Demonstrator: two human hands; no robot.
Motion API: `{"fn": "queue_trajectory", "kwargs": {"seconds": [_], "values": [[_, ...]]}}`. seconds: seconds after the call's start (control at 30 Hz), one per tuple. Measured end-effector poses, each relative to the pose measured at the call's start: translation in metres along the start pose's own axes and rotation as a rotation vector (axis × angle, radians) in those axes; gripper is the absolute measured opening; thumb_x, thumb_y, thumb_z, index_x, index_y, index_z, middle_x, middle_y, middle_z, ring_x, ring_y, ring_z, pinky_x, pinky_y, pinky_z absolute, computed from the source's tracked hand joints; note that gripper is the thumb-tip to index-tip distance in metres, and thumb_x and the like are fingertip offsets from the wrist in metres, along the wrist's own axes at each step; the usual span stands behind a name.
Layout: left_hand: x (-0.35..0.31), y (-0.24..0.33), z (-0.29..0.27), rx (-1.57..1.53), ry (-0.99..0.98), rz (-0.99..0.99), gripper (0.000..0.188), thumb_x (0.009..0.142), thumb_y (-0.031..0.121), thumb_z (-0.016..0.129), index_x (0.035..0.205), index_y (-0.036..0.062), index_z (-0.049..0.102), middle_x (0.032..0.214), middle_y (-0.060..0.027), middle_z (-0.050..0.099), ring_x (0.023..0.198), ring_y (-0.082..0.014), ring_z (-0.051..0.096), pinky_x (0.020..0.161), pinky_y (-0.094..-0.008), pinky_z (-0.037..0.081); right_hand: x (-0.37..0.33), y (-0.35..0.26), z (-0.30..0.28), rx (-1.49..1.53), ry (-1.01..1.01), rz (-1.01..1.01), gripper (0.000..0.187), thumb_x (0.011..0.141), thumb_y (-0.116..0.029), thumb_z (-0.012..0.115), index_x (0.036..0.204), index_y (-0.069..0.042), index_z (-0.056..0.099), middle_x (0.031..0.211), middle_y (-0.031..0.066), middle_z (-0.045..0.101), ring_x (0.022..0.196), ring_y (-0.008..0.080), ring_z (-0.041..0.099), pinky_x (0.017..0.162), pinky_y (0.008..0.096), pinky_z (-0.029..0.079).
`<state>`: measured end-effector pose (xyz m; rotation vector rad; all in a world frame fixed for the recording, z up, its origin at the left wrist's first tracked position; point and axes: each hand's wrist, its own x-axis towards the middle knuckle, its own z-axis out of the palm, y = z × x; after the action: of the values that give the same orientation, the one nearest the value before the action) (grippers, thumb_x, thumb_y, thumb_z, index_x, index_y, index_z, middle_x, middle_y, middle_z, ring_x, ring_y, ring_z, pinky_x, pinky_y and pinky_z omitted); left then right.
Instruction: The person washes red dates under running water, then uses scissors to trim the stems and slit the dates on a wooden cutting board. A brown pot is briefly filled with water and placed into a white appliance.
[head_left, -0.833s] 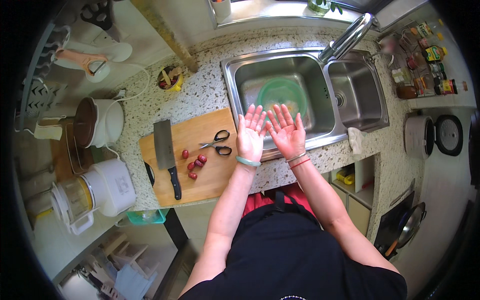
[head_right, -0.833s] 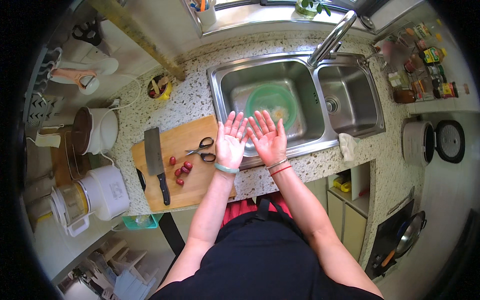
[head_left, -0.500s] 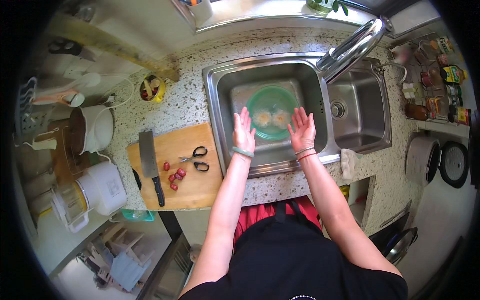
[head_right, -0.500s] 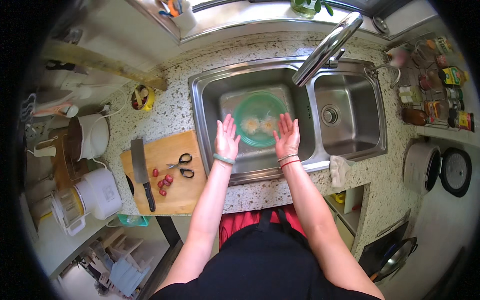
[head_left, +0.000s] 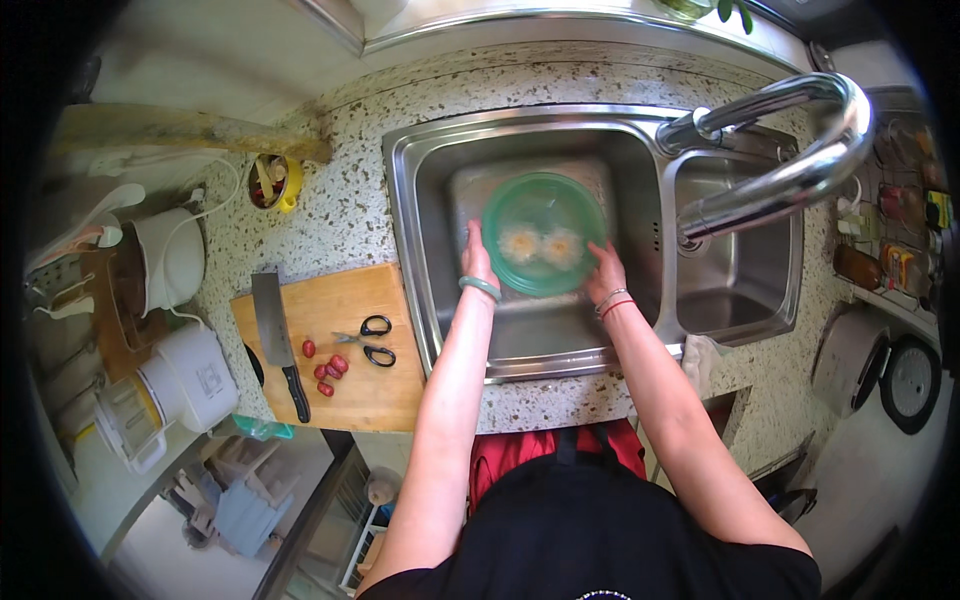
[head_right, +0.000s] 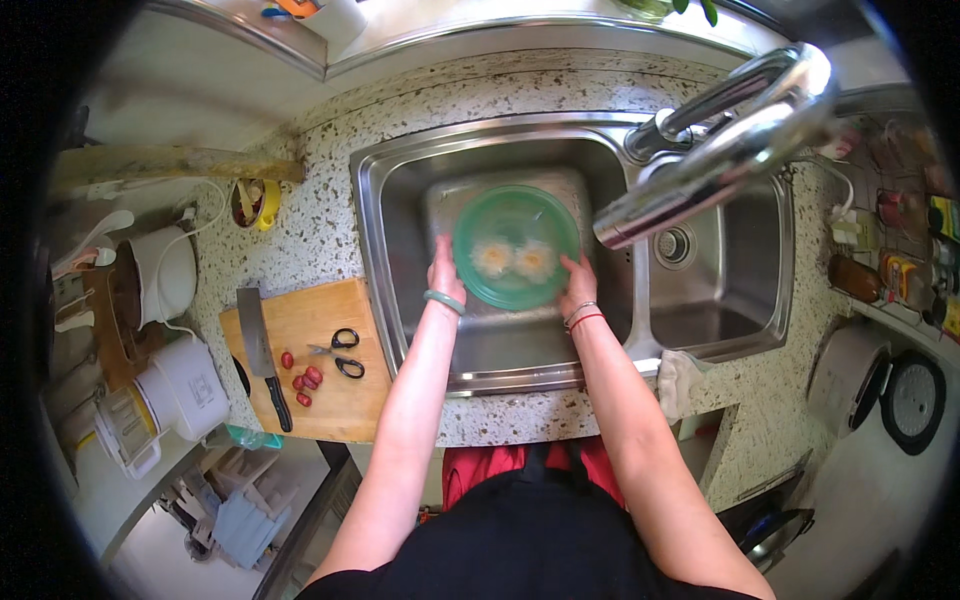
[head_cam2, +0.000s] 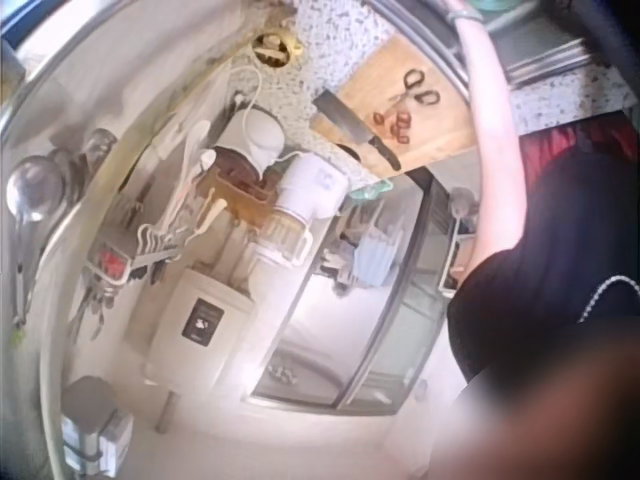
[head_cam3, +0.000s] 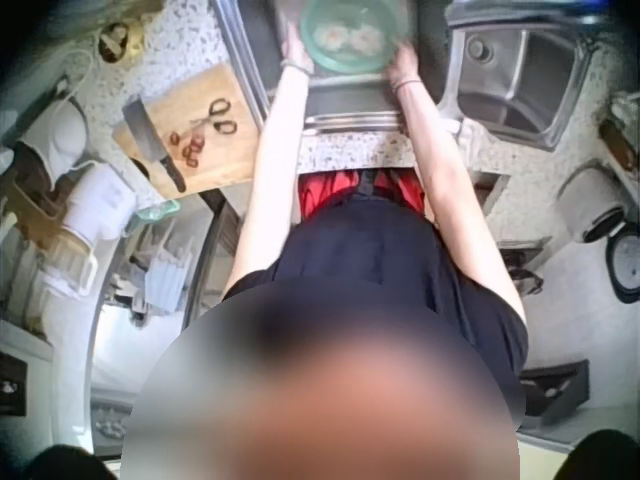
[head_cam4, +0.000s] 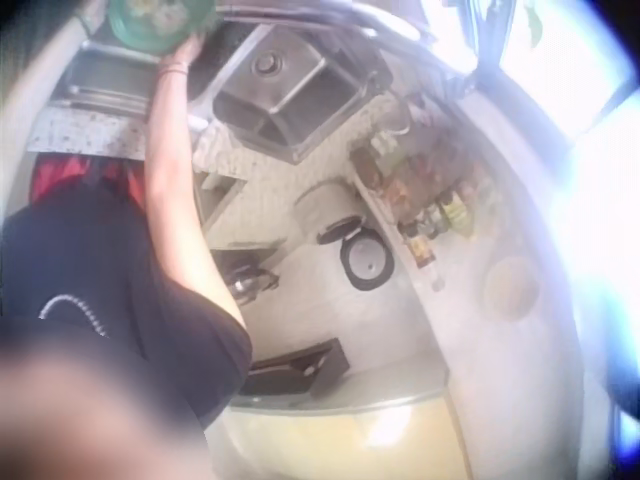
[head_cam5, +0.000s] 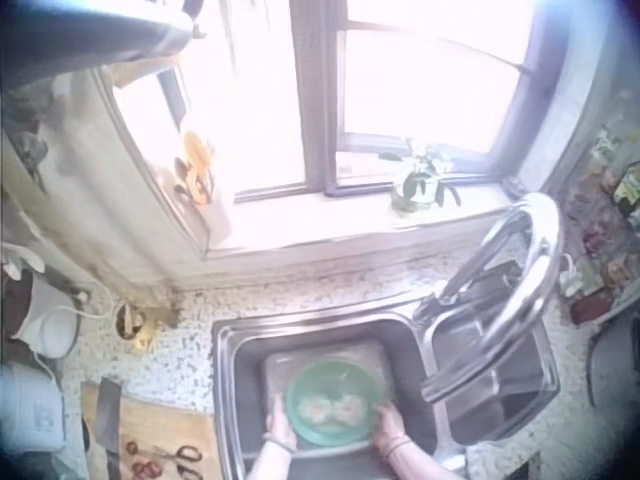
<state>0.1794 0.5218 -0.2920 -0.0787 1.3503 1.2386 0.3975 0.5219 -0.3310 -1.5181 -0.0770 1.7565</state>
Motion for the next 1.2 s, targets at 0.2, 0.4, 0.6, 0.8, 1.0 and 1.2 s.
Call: {"fn": "queue_trajectory", "kwargs": {"seconds": [0.2,0.4,0.6,0.8,1.0,1.2], "values": [[0.022,-0.014,-0.010,-0.014,0.060,0.012,0.065,0.097,0.046,0.043,0.139,-0.0022,0.034,0.142,-0.0108,0.040,0.129,-0.0213,0.041,0.106,-0.0351,0.034,0.012,0.008,-0.001,0.048,0.013,0.049,0.033,0.091,-0.003,0.048,0.124,-0.009,0.048,0.115,0.0099,0.056,0.104,0.0292,0.058,0.086,0.0510,0.049],[0.023,-0.011,-0.007,0.010,0.070,-0.022,0.064,0.097,0.047,0.043,0.137,-0.0022,0.037,0.138,-0.0106,0.045,0.125,-0.0208,0.044,0.105,-0.0350,0.036,0.005,0.006,-0.003,0.013,0.058,0.012,0.032,0.086,0.001,0.055,0.118,-0.005,0.055,0.107,0.0080,0.061,0.095,0.0233,0.060,0.074,0.0429,0.053],[0.001,0.005,-0.004,0.016,-0.036,0.016,0.070,0.095,0.053,0.044,0.139,-0.0007,0.035,0.144,-0.0097,0.036,0.133,-0.0201,0.033,0.110,-0.0325,0.025,-0.030,-0.021,0.011,-0.215,0.125,-0.153,0.030,0.082,0.001,0.056,0.110,-0.004,0.061,0.091,0.0037,0.063,0.075,0.0159,0.060,0.060,0.0326,0.052],[-0.093,0.089,0.022,0.079,-0.136,-0.028,0.066,0.094,0.054,0.044,0.141,0.0095,0.035,0.137,-0.0053,0.046,0.123,-0.0164,0.043,0.101,-0.0412,0.034,-0.112,-0.077,0.052,-0.421,0.111,-0.273,0.033,0.081,-0.002,0.054,0.114,-0.004,0.060,0.090,0.0027,0.062,0.071,0.0106,0.060,0.047,0.0274,0.051],[-0.143,0.158,0.010,0.164,-0.234,0.026,0.073,0.092,0.058,0.043,0.145,0.0094,0.028,0.146,-0.0039,0.034,0.127,-0.0162,0.036,0.103,-0.0445,0.028,-0.169,-0.101,0.096,-0.461,-0.027,-0.328,0.039,0.080,-0.002,0.053,0.119,-0.003,0.058,0.094,0.0044,0.065,0.072,0.0125,0.065,0.051,0.0261,0.057],[-0.159,0.201,-0.029,0.155,-0.238,0.193,0.067,0.094,0.055,0.041,0.141,0.0081,0.035,0.142,-0.0066,0.039,0.123,-0.0163,0.040,0.097,-0.0331,0.033,-0.186,-0.082,0.140,-0.405,-0.146,-0.300,0.043,0.078,-0.002,0.054,0.121,-0.002,0.057,0.095,0.0056,0.064,0.070,0.0122,0.065,0.048,0.0262,0.058]]}}
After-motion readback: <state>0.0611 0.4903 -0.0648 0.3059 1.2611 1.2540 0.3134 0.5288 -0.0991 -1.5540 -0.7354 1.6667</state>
